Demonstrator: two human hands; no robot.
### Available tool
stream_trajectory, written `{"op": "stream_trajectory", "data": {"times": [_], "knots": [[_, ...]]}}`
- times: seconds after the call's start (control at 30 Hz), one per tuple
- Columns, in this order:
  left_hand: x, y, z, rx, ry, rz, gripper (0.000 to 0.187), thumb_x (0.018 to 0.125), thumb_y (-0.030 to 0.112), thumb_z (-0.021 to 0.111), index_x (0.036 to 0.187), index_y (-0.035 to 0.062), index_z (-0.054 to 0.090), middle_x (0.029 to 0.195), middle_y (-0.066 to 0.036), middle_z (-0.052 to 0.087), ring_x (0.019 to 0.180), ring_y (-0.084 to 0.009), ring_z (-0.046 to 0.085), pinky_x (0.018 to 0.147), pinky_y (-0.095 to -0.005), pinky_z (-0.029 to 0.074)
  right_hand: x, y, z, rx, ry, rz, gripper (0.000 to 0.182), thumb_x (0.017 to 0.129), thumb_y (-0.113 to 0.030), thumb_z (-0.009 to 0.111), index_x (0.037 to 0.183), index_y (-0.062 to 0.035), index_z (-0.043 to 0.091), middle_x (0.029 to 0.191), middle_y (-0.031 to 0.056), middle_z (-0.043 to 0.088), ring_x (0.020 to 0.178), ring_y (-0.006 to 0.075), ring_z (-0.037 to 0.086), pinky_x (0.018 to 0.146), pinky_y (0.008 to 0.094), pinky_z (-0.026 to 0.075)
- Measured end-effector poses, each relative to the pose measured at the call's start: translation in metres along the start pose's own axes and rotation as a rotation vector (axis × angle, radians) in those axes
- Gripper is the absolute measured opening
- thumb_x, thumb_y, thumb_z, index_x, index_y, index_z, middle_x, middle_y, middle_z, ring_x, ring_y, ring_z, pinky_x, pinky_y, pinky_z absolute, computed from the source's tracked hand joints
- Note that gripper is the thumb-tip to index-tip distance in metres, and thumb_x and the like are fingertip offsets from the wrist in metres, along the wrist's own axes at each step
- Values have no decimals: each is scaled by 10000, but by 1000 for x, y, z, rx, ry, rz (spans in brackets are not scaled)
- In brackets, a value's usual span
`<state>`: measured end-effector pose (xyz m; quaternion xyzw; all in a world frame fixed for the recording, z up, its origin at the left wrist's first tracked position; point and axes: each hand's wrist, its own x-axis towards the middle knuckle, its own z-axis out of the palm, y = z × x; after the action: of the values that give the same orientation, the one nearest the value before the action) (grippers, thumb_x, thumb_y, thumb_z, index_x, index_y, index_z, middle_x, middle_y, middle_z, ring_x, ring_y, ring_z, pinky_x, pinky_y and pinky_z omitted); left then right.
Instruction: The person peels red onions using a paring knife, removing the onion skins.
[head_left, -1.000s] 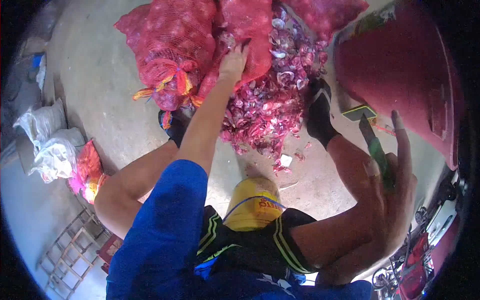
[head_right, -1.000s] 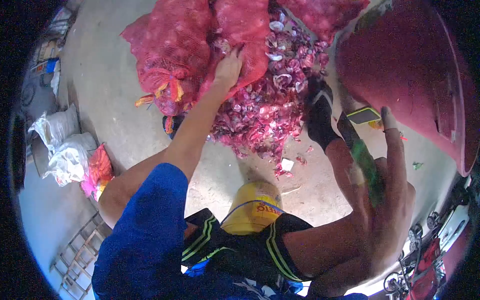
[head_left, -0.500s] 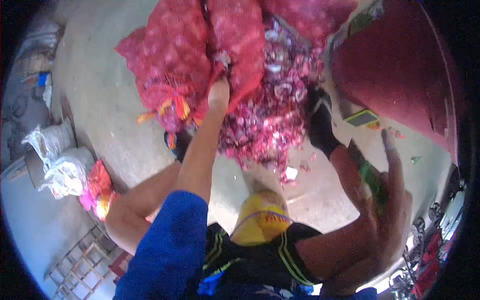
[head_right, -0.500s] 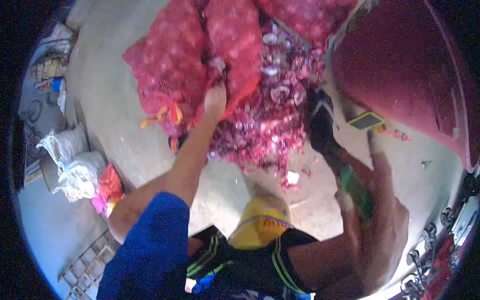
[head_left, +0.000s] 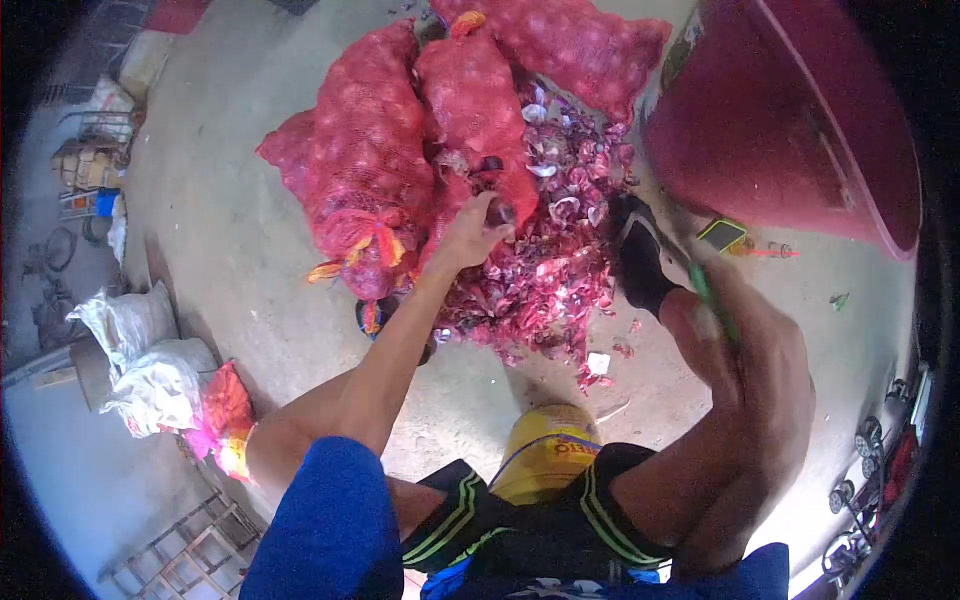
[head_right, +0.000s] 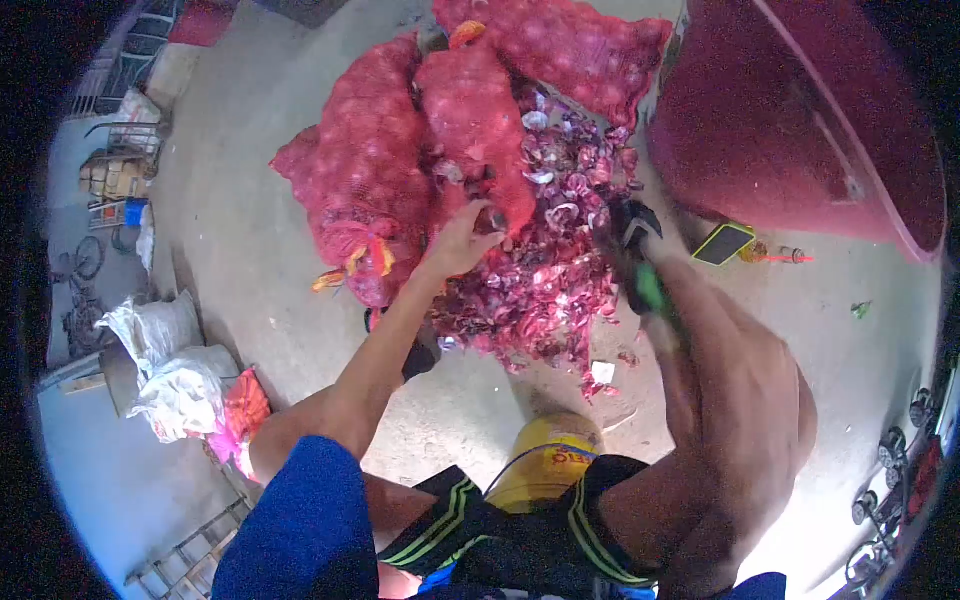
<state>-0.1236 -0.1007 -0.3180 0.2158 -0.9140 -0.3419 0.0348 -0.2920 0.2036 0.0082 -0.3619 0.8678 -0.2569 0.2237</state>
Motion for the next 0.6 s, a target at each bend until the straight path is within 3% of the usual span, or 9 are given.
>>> {"op": "stream_trajectory", "data": {"times": [0.07, 0.2, 0.27, 0.33, 0.4, 0.5, 0.6], "knots": [[-12, 60, -54, -919, -80, -148, 625, 963, 24, 748, 1531, 21, 486, 1319, -154, 657, 1238, -255, 658, 1029, -396, 576, 4, -6, 0, 152, 51, -81, 425, 977, -117, 680, 1387, -28, 611, 1168, 272, 720, 1018, 483, 709, 856, 507, 560], [-60, 154, -160, -1038, 138, -28, 645, 950, -32, 753, 1540, 32, 500, 1390, -117, 621, 1317, -208, 599, 1095, -401, 546, 1, -30, 12, 176, 42, -272, 428, 981, -110, 678, 1395, -22, 610, 1175, 273, 715, 1018, 496, 697, 859, 508, 560], [-85, 189, -194, -1349, 244, -56, 689, 930, -76, 746, 1560, 45, 493, 1434, -107, 594, 1296, -212, 619, 1121, -394, 538, 0, -41, 33, 122, 185, -615, 476, 980, -117, 676, 1441, -35, 592, 1187, 271, 712, 997, 481, 708, 829, 500, 570], [-107, 211, -212, -1295, 295, -36, 758, 873, -120, 771, 1557, 40, 485, 1412, -100, 599, 1289, -211, 623, 1123, -399, 543, -10, -62, 50, 193, 190, -681, 513, 973, -121, 679, 1469, -48, 571, 1172, 269, 715, 972, 475, 711, 806, 507, 570], [-132, 224, -220, -1058, 442, 120, 833, 820, -159, 789, 1561, 39, 465, 1377, -96, 615, 1278, -213, 633, 1111, -407, 553, -24, -84, 54, 265, 178, -732, 551, 966, -125, 682, 1497, -61, 550, 1158, 267, 717, 946, 470, 714, 784, 514, 570], [-158, 222, -215, -1154, 471, 185, 830, 785, -196, 791, 1517, 37, 477, 1360, -111, 618, 1232, -233, 668, 1061, -391, 588, -37, -102, 59, 255, 97, -766, 671, 947, -116, 685, 1577, -78, 455, 1081, 250, 728, 865, 459, 708, 731, 543, 552], [-179, 229, -209, -1219, 489, 180, 792, 786, -199, 787, 1483, 31, 487, 1367, -122, 614, 1216, -240, 680, 1039, -379, 603, -40, -104, 69, 296, 65, -799, 674, 949, -120, 681, 1581, -76, 449, 1002, 248, 724, 836, 464, 701, 728, 545, 549]]}}
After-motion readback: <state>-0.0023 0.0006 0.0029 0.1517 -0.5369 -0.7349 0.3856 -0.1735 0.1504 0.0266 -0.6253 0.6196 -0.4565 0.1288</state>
